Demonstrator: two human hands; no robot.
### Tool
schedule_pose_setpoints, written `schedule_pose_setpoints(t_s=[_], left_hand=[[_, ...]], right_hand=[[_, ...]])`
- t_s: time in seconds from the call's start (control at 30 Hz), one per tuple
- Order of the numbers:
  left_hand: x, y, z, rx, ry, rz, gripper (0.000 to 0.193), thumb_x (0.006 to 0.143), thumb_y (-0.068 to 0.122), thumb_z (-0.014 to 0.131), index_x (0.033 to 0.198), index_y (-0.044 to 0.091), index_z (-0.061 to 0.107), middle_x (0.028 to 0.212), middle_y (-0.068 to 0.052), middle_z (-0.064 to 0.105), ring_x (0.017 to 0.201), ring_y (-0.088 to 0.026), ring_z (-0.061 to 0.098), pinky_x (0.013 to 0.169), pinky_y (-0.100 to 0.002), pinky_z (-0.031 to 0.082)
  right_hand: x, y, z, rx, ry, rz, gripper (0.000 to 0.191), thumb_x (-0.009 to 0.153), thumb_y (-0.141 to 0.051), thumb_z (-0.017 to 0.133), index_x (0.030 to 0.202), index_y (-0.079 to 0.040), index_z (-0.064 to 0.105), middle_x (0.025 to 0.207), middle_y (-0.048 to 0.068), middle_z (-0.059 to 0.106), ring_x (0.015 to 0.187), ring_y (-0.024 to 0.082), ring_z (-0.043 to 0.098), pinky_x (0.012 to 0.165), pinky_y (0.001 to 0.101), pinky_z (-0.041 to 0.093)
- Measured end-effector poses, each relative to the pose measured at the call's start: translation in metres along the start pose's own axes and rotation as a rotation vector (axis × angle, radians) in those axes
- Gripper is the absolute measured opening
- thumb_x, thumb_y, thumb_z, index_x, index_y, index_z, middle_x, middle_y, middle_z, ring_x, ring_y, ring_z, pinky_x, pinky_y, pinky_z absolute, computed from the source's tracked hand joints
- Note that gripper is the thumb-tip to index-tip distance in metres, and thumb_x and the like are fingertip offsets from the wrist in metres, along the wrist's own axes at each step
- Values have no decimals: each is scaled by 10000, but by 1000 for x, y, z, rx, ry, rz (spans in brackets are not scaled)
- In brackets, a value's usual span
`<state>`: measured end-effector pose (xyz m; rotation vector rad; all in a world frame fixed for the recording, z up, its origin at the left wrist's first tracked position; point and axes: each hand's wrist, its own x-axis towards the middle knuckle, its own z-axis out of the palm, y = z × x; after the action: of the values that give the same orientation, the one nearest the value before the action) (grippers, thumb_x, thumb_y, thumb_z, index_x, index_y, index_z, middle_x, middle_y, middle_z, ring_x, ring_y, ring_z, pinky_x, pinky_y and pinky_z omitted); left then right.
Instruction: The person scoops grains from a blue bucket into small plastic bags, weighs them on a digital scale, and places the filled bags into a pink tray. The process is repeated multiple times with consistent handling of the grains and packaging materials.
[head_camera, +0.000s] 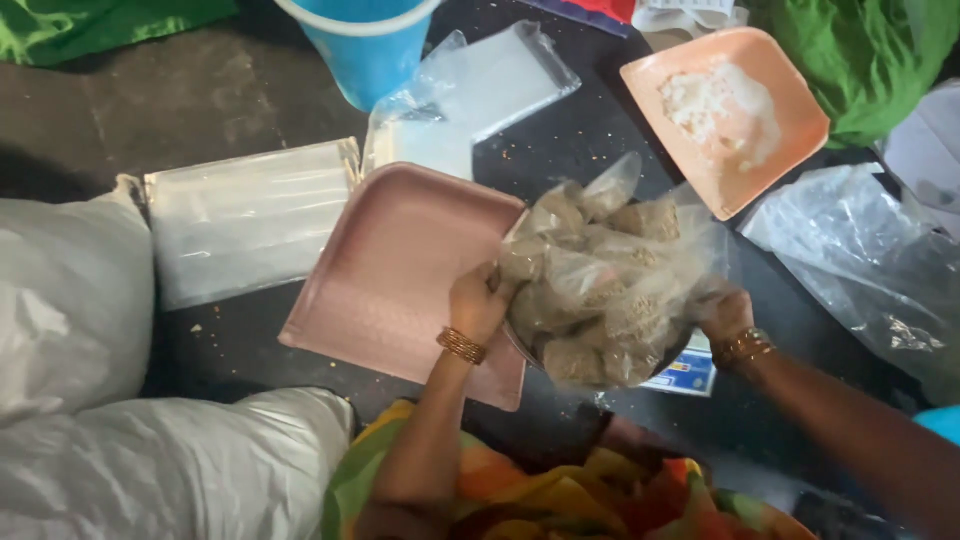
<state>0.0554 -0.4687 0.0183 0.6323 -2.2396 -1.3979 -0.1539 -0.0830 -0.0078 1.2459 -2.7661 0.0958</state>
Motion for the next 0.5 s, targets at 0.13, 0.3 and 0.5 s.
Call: schedule_pose_setpoints(t_s=[0.13,0.3,0.5], left_hand=[[8,-4,-56,-13,117,31,365,848,308,783,747,4,608,631,-174,596,558,-357,565,549,-445,446],[4,-21,-127,17,259,2,236,831,202,721,761,4,614,644,-175,605,569,-336,590,571,-434,462],[-9,-50,-192,44,491,18,202,817,155,691,953,5,684,734,-187,642,607,-346,605,606,-447,486]], right_hand=[[63,-35,-11,730,20,215,238,681,-154,825,864,-96,685,898,24,723,843,176,684,774,382,580],[144,-99,-9,1722,-57,722,231,665,-197,797,857,-106,709,922,48,723,959,224,656,819,489,611],[210,-195,13,699,-131,188,414,675,-188,901,971,4,684,948,98,696,914,267,647,826,476,565]])
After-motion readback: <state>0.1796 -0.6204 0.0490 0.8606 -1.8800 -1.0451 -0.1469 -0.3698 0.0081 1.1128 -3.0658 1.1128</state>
